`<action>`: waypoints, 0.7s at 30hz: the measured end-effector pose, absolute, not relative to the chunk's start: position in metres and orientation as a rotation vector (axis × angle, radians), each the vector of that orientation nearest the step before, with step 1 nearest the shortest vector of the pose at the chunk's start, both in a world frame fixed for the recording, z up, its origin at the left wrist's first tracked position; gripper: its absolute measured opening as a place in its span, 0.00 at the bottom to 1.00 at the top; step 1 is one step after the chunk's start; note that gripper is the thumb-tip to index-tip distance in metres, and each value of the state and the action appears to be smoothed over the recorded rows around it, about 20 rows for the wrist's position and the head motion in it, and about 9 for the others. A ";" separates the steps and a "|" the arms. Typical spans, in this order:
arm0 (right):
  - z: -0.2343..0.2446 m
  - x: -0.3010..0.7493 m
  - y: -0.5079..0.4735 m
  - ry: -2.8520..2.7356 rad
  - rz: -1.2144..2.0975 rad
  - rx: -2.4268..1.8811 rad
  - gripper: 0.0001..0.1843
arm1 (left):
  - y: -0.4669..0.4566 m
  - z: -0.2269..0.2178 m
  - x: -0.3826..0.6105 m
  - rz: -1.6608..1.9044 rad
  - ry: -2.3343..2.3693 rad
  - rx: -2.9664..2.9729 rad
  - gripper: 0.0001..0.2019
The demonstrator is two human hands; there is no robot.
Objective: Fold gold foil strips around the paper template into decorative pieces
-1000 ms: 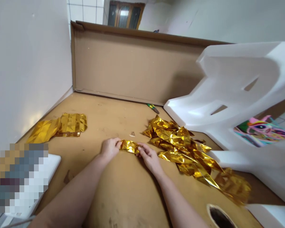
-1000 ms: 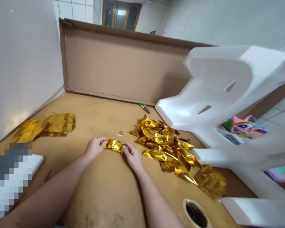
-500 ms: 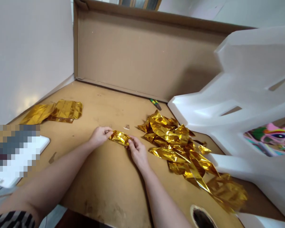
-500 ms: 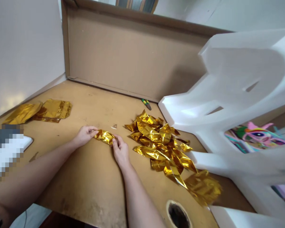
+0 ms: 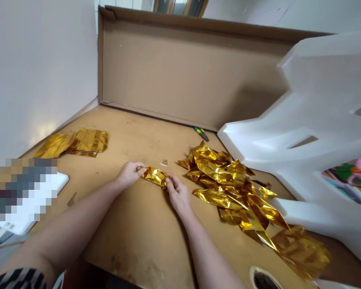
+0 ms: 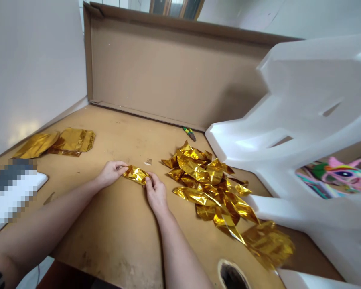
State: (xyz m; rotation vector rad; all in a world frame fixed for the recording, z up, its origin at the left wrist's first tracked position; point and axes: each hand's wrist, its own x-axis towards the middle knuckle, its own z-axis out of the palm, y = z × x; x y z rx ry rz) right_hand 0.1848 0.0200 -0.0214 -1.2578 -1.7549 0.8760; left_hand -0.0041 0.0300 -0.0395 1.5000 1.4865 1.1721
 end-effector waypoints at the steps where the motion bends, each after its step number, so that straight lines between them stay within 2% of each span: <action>1: -0.021 0.185 0.021 -1.756 0.864 -1.258 0.18 | 0.030 -0.039 -0.004 1.171 1.486 1.508 0.10; 21: -0.019 0.183 0.020 -1.772 0.870 -1.274 0.16 | 0.030 -0.038 -0.003 1.159 1.465 1.543 0.08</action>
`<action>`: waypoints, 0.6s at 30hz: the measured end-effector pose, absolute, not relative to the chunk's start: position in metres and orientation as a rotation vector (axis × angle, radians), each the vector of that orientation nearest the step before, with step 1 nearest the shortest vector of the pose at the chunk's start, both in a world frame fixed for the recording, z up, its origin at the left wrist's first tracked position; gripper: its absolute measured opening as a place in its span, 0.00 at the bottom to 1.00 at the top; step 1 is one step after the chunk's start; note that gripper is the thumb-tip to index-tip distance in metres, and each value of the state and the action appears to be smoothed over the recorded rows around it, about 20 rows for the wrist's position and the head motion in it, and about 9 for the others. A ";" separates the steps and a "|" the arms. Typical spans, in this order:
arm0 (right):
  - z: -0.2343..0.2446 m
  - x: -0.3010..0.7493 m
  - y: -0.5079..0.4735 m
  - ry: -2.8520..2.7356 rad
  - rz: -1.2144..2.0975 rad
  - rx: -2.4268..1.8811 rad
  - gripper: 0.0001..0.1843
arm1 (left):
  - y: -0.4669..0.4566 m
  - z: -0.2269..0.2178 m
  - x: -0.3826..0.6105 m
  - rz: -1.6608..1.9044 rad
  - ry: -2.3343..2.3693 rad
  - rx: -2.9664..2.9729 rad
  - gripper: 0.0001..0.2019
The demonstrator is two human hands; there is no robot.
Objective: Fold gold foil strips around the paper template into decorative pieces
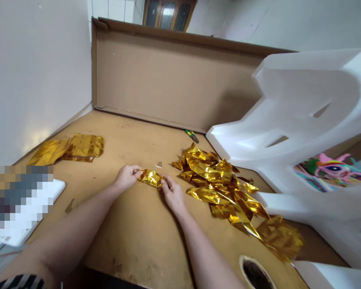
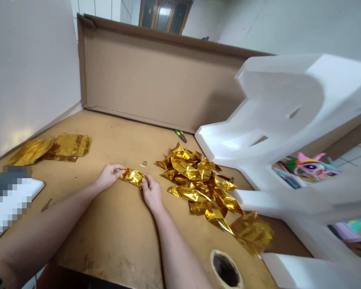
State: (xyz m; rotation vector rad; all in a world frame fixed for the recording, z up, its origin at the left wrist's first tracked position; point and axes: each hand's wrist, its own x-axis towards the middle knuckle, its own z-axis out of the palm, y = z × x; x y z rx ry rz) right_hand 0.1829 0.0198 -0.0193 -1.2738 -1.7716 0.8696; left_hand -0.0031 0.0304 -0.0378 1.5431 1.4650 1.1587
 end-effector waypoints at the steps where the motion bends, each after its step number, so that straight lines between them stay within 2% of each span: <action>1: -0.019 0.183 0.020 -1.779 0.871 -1.272 0.17 | 0.030 -0.037 -0.003 1.161 1.456 1.527 0.09; 9: -0.010 0.194 0.018 -1.789 0.674 -1.206 0.23 | 0.030 -0.037 -0.004 1.207 1.407 1.439 0.10; 18: 0.005 0.200 0.011 -2.056 0.482 -1.033 0.12 | 0.029 -0.031 -0.007 1.220 1.304 1.278 0.09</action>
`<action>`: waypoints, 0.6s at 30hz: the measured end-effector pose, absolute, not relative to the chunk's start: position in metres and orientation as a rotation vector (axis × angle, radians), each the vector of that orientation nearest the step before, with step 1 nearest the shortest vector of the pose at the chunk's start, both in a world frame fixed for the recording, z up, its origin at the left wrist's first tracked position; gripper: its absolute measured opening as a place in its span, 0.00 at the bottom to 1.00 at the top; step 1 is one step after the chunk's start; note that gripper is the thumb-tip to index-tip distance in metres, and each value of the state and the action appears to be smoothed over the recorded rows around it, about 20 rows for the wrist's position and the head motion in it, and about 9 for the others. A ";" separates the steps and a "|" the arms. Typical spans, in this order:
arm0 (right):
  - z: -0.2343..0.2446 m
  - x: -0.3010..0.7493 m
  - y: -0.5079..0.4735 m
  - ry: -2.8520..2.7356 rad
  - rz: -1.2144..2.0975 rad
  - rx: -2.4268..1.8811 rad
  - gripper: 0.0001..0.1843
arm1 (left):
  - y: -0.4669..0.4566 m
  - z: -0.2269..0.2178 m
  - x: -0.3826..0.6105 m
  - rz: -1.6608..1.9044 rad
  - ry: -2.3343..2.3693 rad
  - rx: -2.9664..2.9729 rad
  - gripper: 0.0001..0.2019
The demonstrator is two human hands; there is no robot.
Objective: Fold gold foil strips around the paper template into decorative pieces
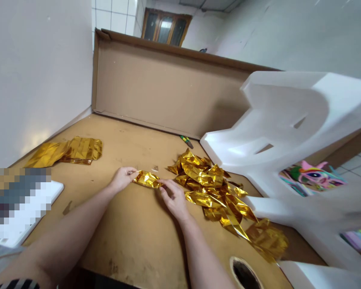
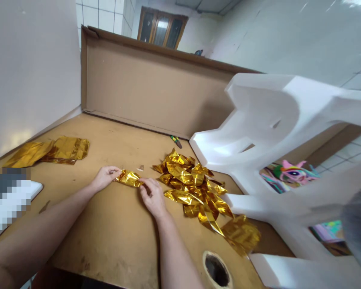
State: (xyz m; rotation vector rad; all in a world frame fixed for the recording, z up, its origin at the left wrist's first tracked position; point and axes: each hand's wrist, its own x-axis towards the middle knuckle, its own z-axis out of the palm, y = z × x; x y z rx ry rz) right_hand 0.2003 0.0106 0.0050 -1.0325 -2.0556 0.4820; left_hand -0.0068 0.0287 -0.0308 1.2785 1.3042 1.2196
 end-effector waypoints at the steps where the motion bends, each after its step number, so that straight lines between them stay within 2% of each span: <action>1: 0.005 0.200 0.010 -2.073 0.481 -1.029 0.12 | 0.028 -0.030 -0.007 1.214 1.303 1.266 0.09; 9: 0.004 0.194 0.007 -2.041 0.568 -1.068 0.10 | 0.025 -0.028 -0.011 1.201 1.260 1.237 0.07; 15: 0.004 0.195 0.007 -1.871 0.648 -1.126 0.08 | 0.024 -0.028 -0.012 1.217 1.246 1.235 0.12; 18: 0.002 0.201 0.013 -1.770 0.601 -1.162 0.11 | 0.024 -0.031 -0.012 1.252 1.241 1.244 0.17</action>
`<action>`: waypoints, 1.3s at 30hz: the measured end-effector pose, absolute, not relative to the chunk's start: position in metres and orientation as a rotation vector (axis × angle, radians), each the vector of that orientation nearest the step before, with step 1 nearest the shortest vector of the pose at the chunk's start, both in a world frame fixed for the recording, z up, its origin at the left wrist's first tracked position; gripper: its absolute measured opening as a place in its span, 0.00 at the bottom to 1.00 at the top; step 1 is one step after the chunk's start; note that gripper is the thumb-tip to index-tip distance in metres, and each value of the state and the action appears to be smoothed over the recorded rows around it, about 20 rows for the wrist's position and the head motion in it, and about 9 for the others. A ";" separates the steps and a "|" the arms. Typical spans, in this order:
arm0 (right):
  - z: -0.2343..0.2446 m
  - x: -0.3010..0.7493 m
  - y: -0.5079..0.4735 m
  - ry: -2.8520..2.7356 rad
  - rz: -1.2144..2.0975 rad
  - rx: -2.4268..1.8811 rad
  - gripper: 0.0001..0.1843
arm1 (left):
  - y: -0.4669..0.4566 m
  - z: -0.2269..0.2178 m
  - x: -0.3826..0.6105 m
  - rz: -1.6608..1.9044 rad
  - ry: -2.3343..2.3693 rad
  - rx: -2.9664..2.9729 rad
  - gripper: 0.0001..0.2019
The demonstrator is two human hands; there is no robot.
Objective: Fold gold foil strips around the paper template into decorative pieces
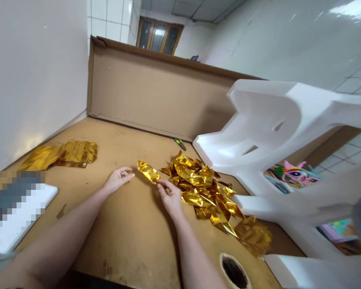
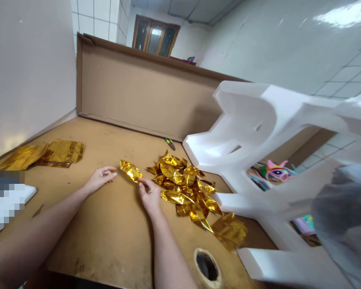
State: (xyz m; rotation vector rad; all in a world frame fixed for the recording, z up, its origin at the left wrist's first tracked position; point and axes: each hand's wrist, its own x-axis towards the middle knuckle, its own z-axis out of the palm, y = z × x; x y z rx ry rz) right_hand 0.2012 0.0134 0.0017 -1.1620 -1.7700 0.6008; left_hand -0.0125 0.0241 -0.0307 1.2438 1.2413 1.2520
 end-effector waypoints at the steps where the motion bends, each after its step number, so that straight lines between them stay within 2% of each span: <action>1: 0.001 0.205 0.017 -1.726 0.580 -1.174 0.13 | 0.024 -0.032 -0.013 1.270 1.248 1.242 0.17; 6: 0.001 0.233 0.033 -1.372 0.375 -1.235 0.26 | 0.027 -0.035 -0.014 1.319 1.376 1.329 0.15; 11: 0.008 0.260 0.040 -1.280 0.017 -1.465 0.30 | 0.028 -0.027 -0.030 1.280 1.739 1.598 0.11; 15: 0.014 0.266 0.040 -1.282 -0.045 -1.697 0.35 | 0.023 -0.011 -0.058 1.176 2.159 1.841 0.14; 19: 0.018 0.263 0.039 -1.322 -0.055 -1.796 0.38 | 0.013 0.005 -0.085 1.082 2.550 1.718 0.19; 24: 0.019 0.256 0.035 -1.392 -0.171 -1.755 0.34 | 0.004 0.012 -0.115 0.971 2.834 1.342 0.18; 30: 0.017 0.245 0.032 -1.502 -0.266 -1.575 0.29 | 0.003 0.004 -0.145 0.849 2.927 1.003 0.19; 35: 0.014 0.238 0.030 -1.588 -0.295 -1.477 0.26 | 0.007 -0.008 -0.155 0.974 2.857 0.965 0.20; 39: 0.010 0.228 0.026 -1.681 -0.259 -1.355 0.23 | 0.006 0.000 -0.148 1.072 2.859 1.032 0.19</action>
